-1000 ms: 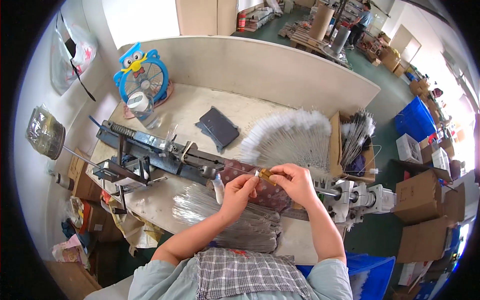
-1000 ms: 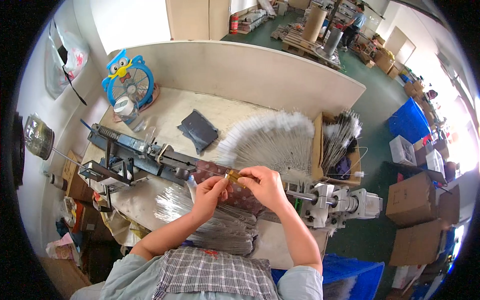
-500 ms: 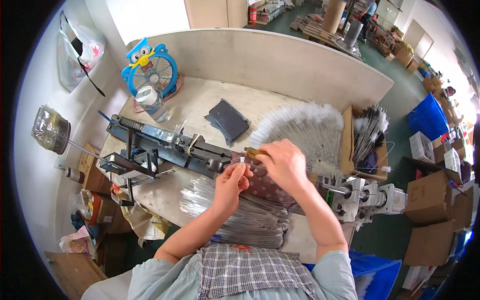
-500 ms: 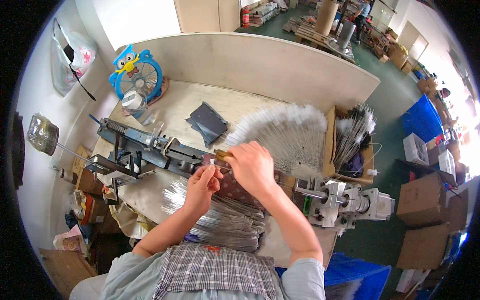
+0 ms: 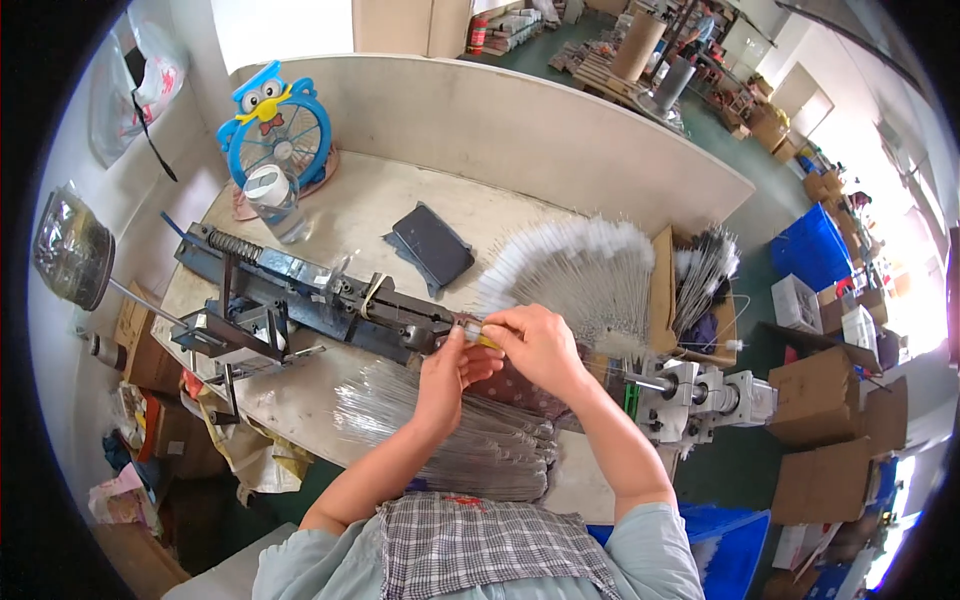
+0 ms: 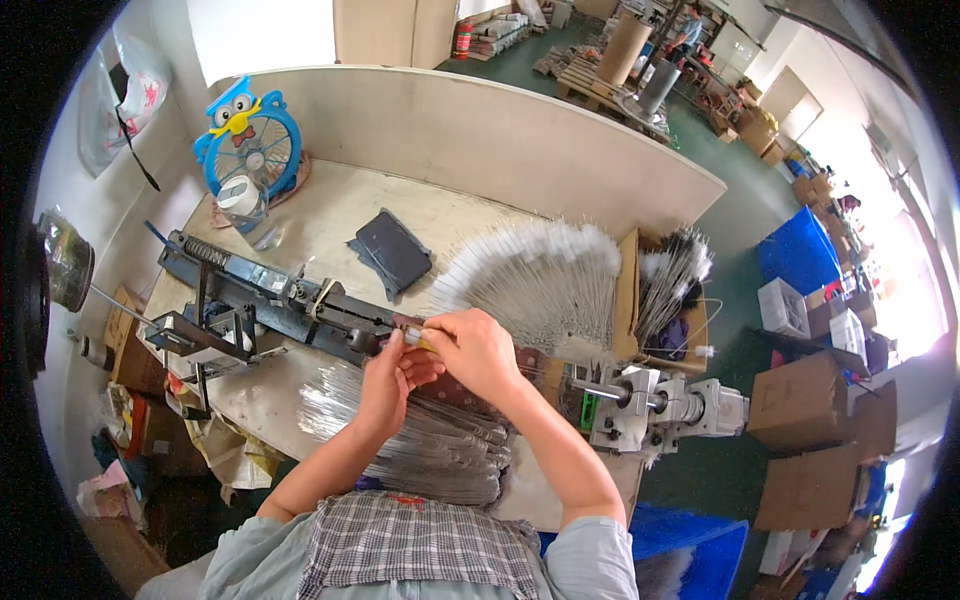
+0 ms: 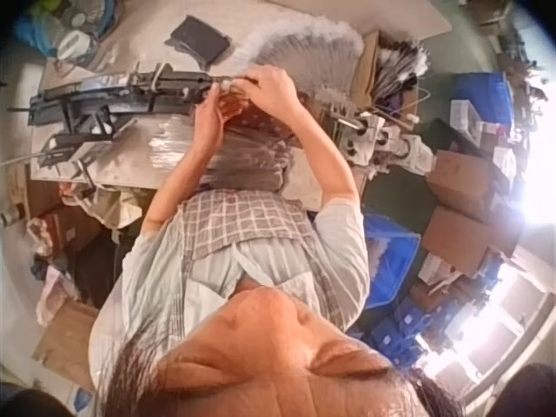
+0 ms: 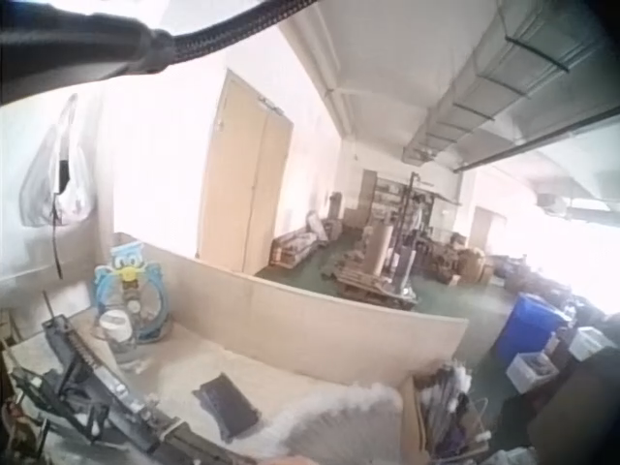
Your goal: The worker is manually assembling plastic components, likely sprayer nozzles and tubes, using an industrial assembly fixture.
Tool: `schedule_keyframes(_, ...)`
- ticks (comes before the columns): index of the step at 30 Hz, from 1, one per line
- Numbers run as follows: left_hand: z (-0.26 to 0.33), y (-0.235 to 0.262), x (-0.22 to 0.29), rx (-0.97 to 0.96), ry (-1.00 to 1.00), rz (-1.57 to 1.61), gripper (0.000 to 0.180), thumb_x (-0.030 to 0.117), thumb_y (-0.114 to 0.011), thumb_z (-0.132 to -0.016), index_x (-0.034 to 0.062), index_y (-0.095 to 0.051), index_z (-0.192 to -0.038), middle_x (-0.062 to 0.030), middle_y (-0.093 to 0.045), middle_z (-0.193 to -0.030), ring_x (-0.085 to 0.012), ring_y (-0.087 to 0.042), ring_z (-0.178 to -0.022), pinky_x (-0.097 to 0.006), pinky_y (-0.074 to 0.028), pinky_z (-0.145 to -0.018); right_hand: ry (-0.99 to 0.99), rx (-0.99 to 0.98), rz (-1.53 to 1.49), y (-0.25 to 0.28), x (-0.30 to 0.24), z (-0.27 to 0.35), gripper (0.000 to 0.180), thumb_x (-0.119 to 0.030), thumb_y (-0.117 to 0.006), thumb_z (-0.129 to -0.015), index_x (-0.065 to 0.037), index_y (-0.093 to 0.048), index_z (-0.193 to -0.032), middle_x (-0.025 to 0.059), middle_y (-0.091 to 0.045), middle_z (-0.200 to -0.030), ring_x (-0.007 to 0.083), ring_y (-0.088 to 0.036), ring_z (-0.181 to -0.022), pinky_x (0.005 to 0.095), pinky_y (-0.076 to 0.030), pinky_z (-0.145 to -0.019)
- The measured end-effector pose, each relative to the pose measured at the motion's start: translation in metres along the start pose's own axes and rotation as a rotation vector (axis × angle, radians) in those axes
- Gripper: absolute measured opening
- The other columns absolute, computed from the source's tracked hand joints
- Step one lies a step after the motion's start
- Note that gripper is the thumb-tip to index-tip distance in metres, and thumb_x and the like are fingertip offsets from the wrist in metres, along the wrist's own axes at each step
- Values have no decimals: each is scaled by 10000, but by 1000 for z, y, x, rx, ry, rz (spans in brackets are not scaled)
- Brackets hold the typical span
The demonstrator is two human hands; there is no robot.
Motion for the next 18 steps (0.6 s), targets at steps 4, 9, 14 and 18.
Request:
schedule_keyframes(4, 0, 5, -6, 103, -19, 330, 351, 377, -421, -965, 60, -566, -997, -57, -637, -926, -147, -611, -860, -293, -457, -808, 264, 232, 249, 0, -33, 16, 244, -211, -696, -729, -55, -675, -916, 67, -647, -847, 262, -581, -863, 373, -456, -745)
schedule_keyframes(9, 4, 2, 0, 80, -87, 422, 230, 278, -459, -955, 71, -559, -956, -32, -614, -910, -130, -595, -860, -289, -456, -807, 286, 346, 349, -5, -39, 20, 303, -162, -723, -653, -98, -672, -945, 14, -638, -918, 225, -565, -928, 364, -439, -767)
schedule_keyframes(14, 3, 3, -6, 135, -113, 373, 123, 160, -539, -913, 47, -570, -952, -38, -617, -912, -133, -611, -842, -288, -486, -774, 395, 371, 343, 3, -36, 29, 274, -136, -735, -633, -141, -695, -904, -14, -630, -908, 210, -561, -929, 359, -434, -759)
schedule_keyframes(18, 2, -1, -1, 132, -134, 405, 85, 107, -571, -886, 44, -578, -942, -34, -621, -915, -122, -610, -837, -276, -486, -769, 441, 383, 319, 9, -32, 31, 241, -149, -745, -631, -138, -702, -868, -16, -633, -902, 207, -565, -921, 355, -437, -761)
Point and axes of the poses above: each hand's wrist, its own z-axis away from the middle knuckle, its own y-axis out of the back of the hand, x = y × z, the point moved 8 cm from there along -z, towards the middle knuckle
